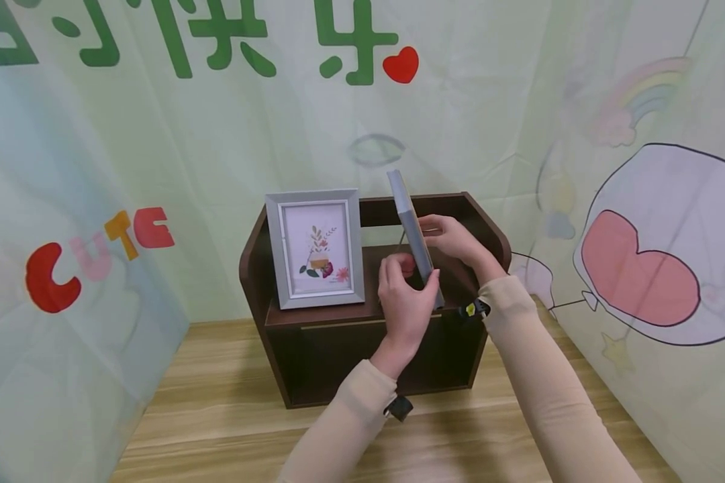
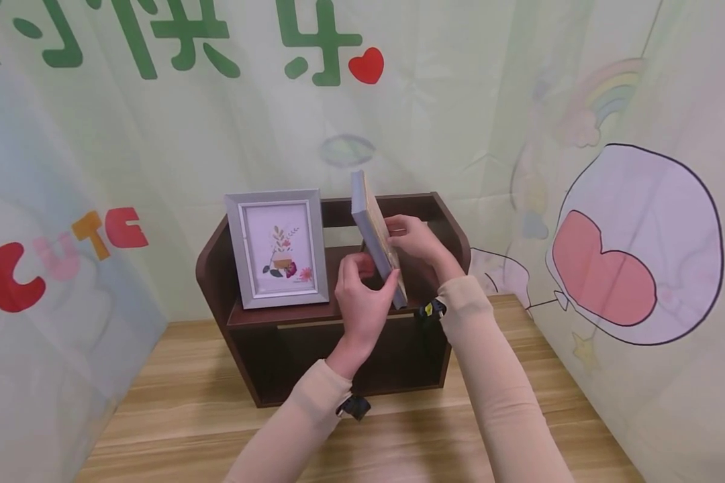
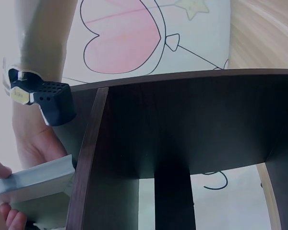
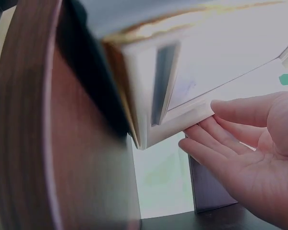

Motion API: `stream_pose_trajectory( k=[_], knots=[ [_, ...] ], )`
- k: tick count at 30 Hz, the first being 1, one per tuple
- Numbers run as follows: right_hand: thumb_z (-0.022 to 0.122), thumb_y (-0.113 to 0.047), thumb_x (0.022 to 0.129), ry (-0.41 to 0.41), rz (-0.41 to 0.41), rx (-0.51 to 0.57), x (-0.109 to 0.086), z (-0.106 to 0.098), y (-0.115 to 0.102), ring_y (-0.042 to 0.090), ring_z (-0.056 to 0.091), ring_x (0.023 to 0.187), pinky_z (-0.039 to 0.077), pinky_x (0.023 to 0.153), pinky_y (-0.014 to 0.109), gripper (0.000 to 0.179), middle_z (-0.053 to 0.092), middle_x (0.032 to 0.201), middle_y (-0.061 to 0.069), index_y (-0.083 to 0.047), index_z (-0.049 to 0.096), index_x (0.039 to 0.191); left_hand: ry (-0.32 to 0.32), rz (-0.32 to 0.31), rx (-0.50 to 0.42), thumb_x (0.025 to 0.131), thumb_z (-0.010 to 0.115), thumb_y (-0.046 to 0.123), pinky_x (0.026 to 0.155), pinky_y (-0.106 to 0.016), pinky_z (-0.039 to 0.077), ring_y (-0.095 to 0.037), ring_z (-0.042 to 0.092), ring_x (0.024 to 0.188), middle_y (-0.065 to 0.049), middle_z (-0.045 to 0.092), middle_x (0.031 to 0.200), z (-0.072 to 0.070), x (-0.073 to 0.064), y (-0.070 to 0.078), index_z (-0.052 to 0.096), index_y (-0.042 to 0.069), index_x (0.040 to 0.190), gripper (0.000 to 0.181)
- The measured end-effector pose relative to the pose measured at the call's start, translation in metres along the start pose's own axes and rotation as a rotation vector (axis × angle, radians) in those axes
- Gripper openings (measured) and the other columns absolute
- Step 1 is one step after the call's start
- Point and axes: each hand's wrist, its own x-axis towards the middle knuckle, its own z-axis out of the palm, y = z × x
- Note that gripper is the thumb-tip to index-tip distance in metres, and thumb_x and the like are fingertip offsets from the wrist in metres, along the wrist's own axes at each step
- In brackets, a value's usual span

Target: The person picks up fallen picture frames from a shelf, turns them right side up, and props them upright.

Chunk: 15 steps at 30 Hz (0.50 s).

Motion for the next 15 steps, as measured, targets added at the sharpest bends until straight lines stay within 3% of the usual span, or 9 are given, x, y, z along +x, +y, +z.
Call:
stream_pose_trajectory(
  k=[7, 15],
  knots=[
    [0.058, -0.003, 0.090, 0.033, 0.036, -0.014, -0.004, 0.000, -0.001, 0.038, 0.051, 0.122, 0.043, 0.101, 0.050, 0.044, 0.052, 0.132, 0.025, 0.006, 0.048, 0.132, 0.014, -0.045, -0.016, 0.075, 0.078, 0.017, 0.073, -0.029, 0.052, -0.018, 0.057, 0.082, -0.009, 0.057, 0.090, -0.009, 0.004, -0.002, 0.056, 0.005, 0.098, 0.033],
    [0.056, -0.002, 0.089, 0.068, 0.063, -0.043, -0.008, -0.001, -0.002, 0.038, 0.049, 0.124, 0.043, 0.102, 0.049, 0.045, 0.051, 0.132, 0.027, 0.009, 0.046, 0.132, -0.013, -0.053, -0.036, 0.078, 0.077, 0.016, 0.075, -0.026, 0.054, -0.017, 0.060, 0.083, -0.008, 0.060, 0.093, -0.017, 0.009, -0.009, 0.057, 0.004, 0.102, 0.033]
  ],
)
